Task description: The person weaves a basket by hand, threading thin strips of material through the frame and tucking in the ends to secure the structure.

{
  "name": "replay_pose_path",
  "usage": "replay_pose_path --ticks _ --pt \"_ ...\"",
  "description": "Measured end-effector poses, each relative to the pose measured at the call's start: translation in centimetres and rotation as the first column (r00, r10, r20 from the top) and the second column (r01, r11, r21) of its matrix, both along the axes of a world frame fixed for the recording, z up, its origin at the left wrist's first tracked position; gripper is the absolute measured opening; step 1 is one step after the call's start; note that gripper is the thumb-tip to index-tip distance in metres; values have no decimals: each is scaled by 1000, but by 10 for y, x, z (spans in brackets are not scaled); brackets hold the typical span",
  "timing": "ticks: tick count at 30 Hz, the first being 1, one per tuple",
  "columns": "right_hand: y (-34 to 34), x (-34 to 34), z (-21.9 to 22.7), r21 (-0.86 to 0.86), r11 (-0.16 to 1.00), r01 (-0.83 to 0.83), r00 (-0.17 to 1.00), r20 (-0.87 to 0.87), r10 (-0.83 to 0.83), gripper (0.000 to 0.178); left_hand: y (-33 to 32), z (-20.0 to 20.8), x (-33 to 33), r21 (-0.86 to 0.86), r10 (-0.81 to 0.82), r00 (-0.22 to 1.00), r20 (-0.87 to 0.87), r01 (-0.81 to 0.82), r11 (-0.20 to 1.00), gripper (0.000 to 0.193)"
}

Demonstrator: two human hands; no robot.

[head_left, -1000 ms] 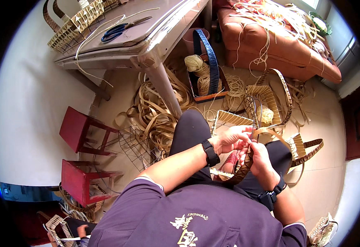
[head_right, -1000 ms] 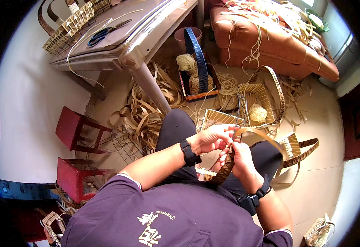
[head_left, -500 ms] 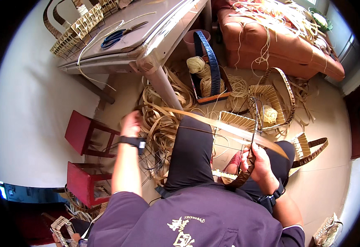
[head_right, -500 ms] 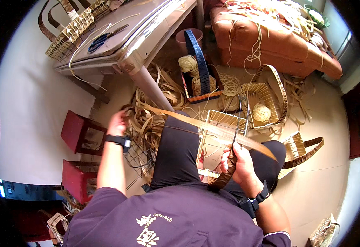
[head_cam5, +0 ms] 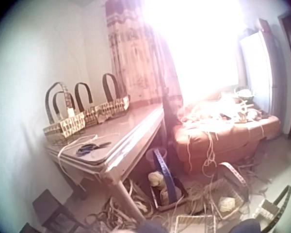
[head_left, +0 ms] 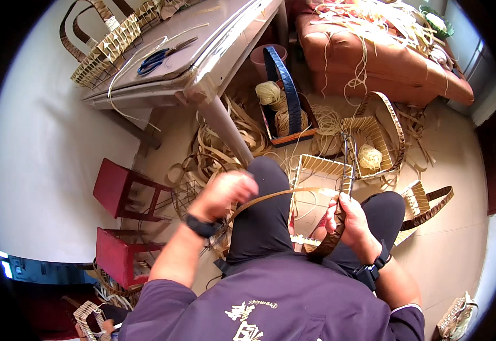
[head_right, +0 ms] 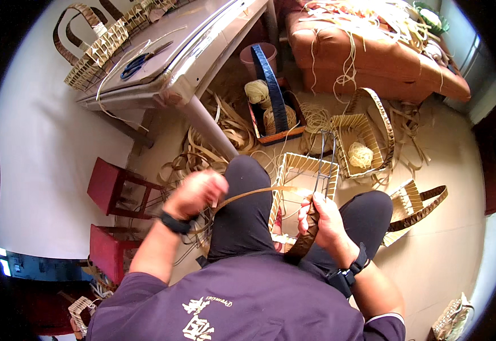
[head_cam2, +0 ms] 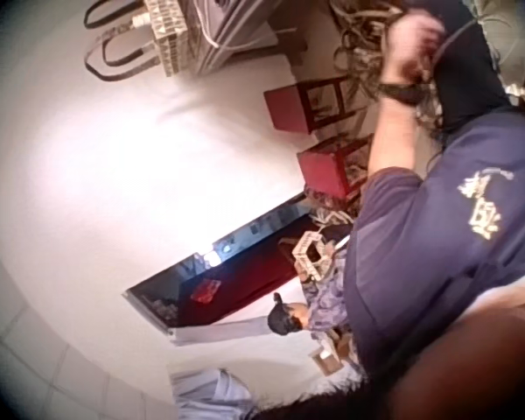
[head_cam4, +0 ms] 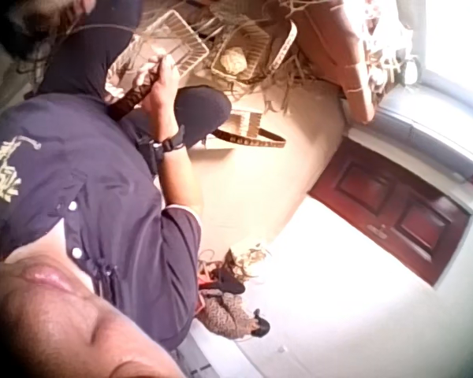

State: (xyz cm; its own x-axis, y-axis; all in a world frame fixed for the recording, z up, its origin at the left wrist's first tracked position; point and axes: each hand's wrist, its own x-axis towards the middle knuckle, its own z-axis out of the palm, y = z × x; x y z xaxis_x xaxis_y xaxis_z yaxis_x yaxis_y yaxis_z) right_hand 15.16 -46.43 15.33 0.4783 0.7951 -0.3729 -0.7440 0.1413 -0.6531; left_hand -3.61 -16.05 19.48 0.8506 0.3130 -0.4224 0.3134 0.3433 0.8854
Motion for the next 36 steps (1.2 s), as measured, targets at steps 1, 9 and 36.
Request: replay_pose_path --ticks 1,9,36 --pt "3 1 -3 21 1000 -21 1000 -1 21 36 -42 1 16 -59 -220 975 27 222 973 29" --pt "7 -6 -1 -14 998 63 998 11 -63 30 -122 -18 124 -96 -147 961 236 173 980 27" --pt "-5 57 -5 74 992 99 986 128 -108 49 -152 -35 152 662 -224 957 -184 290 691 36"
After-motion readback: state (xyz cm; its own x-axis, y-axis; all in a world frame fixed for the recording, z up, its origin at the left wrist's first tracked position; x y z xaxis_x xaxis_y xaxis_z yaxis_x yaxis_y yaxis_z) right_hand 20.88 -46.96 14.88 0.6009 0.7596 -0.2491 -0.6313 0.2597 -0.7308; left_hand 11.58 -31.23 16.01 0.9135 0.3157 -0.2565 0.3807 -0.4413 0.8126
